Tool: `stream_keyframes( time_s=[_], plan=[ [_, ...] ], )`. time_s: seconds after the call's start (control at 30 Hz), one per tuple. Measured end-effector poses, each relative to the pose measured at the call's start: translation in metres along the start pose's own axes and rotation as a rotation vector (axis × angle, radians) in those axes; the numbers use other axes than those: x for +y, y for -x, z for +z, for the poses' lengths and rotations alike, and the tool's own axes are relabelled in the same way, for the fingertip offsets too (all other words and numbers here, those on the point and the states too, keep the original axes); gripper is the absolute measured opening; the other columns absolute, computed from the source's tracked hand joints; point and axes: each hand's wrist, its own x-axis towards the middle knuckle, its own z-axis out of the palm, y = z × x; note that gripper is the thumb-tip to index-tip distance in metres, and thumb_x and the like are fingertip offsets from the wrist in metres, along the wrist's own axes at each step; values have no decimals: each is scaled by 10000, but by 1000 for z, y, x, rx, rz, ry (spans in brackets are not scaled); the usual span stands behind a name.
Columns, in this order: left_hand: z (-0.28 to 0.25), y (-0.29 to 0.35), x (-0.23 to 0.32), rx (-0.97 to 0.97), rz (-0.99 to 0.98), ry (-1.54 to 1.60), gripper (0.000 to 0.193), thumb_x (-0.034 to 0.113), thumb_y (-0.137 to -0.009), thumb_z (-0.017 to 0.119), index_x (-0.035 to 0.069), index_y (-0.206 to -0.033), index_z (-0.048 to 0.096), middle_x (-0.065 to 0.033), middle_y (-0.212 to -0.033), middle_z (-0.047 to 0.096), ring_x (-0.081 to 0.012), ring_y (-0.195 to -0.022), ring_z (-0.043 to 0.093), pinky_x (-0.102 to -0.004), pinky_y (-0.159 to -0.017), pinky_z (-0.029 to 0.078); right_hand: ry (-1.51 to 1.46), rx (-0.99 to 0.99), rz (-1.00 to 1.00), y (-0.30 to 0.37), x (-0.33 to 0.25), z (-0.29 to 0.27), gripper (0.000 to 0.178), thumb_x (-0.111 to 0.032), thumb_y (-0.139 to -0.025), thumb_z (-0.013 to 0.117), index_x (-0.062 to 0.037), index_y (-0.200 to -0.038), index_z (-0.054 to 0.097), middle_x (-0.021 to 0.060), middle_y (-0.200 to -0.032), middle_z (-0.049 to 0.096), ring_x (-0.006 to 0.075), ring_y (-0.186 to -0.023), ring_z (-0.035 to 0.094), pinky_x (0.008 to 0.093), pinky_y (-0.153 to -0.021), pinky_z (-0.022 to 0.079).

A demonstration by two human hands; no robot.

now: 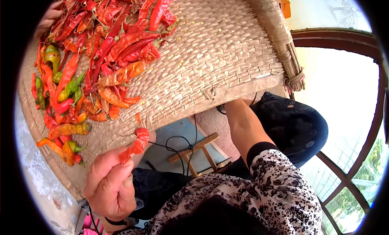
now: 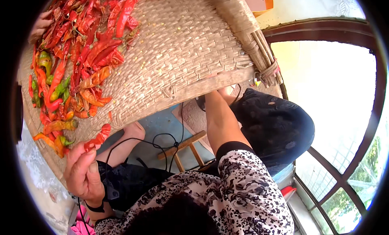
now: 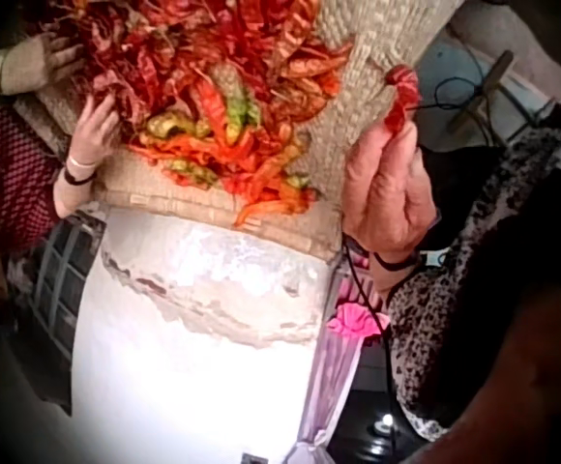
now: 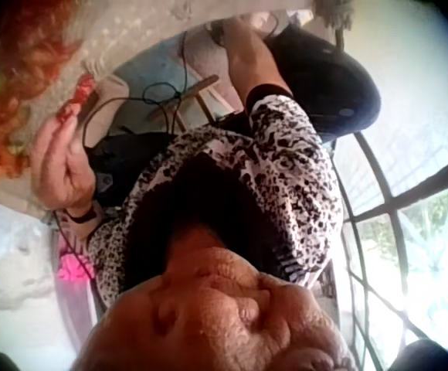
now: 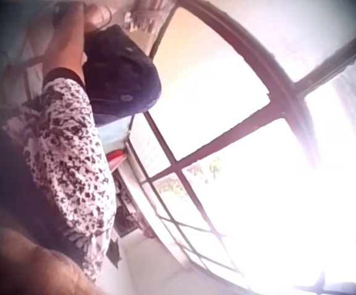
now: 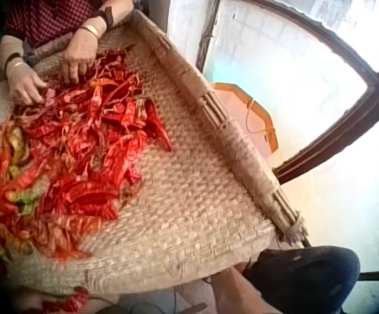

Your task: Sort and clean dried red and green chilies on a large flat tray.

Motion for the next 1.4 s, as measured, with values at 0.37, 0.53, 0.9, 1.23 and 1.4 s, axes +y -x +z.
stream_keyframes(
  time_s=[0.37,0.53,0.9,1.23,1.4],
  plan=[
    [14,-9,5,126,114,-90,187,-51,-793,593,-39,-970,652,-167,-942,640,-272,-837,645,-310,-746,507,-467,-239,-287,48,-88,-49,163,-224,-712,654,-76,-745,714,72,-676,676,220,-580,633,317,-541,521],
    [8,-6,-3,248,104,-103,157,-28,-809,591,-20,-948,662,-165,-953,649,-263,-855,648,-302,-752,505,-506,-427,-503,127,-149,-109,143,-139,-751,620,-6,-790,656,43,-653,668,134,-620,638,288,-588,513],
    [14,-33,-7,412,120,28,143,65,-842,595,-7,-941,668,-137,-956,671,-227,-817,658,-300,-727,511,-744,-624,-661,262,-170,-214,136,-16,-804,608,32,-927,578,60,-682,606,120,-607,578,265,-561,484],
    [8,-40,-33,337,-64,-71,275,194,-923,531,10,-1093,644,-117,-976,689,-171,-915,650,-284,-787,493,-1011,-211,-905,334,-186,-281,141,20,-702,565,34,-842,570,143,-727,608,275,-699,620,368,-639,491],
    [17,-39,-34,321,-109,-126,258,196,-917,538,21,-1062,659,-106,-931,693,-169,-838,656,-295,-723,505,-1024,-246,-989,341,-185,-271,59,35,-791,517,41,-846,538,128,-690,591,212,-622,611,347,-596,490]
  ],
)
